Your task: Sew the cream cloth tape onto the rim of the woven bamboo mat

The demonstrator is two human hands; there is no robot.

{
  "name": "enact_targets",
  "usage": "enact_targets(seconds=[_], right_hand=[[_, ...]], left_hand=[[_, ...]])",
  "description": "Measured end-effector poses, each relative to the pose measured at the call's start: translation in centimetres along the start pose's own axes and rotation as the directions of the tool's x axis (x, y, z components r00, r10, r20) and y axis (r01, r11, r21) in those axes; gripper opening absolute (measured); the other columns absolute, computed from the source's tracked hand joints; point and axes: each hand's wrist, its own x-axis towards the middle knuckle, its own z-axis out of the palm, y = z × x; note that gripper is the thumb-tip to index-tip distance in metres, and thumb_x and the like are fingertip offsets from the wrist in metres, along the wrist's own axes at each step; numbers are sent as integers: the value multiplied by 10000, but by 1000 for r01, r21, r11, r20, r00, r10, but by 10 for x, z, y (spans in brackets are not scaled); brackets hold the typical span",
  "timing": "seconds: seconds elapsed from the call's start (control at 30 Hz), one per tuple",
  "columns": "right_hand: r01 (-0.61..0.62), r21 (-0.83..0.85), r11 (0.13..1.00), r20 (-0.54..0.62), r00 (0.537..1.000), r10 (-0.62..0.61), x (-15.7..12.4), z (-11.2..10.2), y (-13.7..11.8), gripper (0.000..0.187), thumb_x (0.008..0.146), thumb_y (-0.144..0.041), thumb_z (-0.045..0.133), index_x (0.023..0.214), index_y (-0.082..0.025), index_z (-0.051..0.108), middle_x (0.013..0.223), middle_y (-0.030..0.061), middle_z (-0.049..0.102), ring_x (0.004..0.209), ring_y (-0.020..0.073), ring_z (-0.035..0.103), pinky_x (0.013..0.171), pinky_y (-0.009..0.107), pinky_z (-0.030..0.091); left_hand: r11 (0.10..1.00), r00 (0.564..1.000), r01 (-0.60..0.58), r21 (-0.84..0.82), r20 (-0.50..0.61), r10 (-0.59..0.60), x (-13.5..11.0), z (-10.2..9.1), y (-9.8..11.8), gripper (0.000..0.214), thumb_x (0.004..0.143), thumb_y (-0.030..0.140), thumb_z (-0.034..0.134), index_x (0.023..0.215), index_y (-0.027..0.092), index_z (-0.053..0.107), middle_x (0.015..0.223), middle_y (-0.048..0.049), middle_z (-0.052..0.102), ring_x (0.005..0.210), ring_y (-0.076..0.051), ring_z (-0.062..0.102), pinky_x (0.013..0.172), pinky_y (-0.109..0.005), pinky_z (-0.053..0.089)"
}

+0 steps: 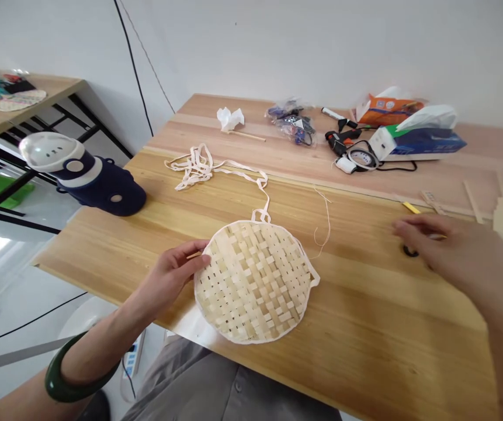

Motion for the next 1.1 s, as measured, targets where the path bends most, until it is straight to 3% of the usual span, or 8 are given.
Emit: enact_targets(seconds=[0.07,0.17,0.3,0.37,0.57,0.77,0.97,1.1], right_hand=[[43,315,948,98,992,-78,-23,0,-48,371,738,-581,651,928,-280,760,972,77,762,826,231,688,711,378,501],[96,685,723,275,884,-378,-40,9,-110,449,713,-543,716,1073,-274,715,1146,65,727,1060,249,666,929,407,511],[1,793,609,480,615,-626,-43,23,-153,396,759,-460,733,1095,-252,708,1085,46,731,977,225,684,795,340,560],[-26,777,629,535,555,-637,-45,28,-161,304,797,-466,697,973,-221,732,892,26,730,779,178,675,628,269,523],[-303,795,526,575,653,-493,-59,32,-156,313,760,-483,734,898,-202,726,783,13,701,631,131,613,540,226,464],[-372,803,465,570,707,-419,-62,36,-144,328,730,-477,769,896,-200,718,784,11,700,636,134,615,563,237,485],[-292,814,503,530,728,-434,-59,38,-144,284,762,-485,732,864,-220,718,775,2,702,651,142,627,574,246,489],[-43,821,569,313,868,-386,-59,45,-146,292,785,-449,697,957,-214,707,924,38,739,803,188,676,695,305,542]], left_hand=[[1000,999,-21,11,46,20,1,1,5,314,810,323,696,1090,180,695,885,-34,769,760,-156,695,699,-245,534],[997,996,-54,64,77,49,4,6,15,321,814,336,698,1097,184,699,859,-32,763,751,-157,689,678,-241,531],[988,992,-109,111,69,101,10,15,30,294,796,312,708,1057,177,707,899,-35,758,751,-149,674,652,-225,514],[983,989,-138,120,70,130,14,17,35,287,787,300,716,1044,172,706,939,-41,754,789,-153,676,669,-222,511],[997,987,-29,74,157,17,22,11,40,333,768,339,743,1052,170,702,933,-47,758,726,-155,680,636,-238,520],[1000,989,0,30,149,-4,24,14,38,258,736,332,768,935,174,723,852,-36,760,653,-162,678,580,-250,525],[999,992,-32,34,123,28,24,17,38,226,742,331,769,906,179,736,814,-24,757,649,-149,676,579,-228,520],[997,996,-57,48,67,54,28,16,34,253,727,340,775,909,167,735,800,-29,759,627,-162,680,564,-241,522]])
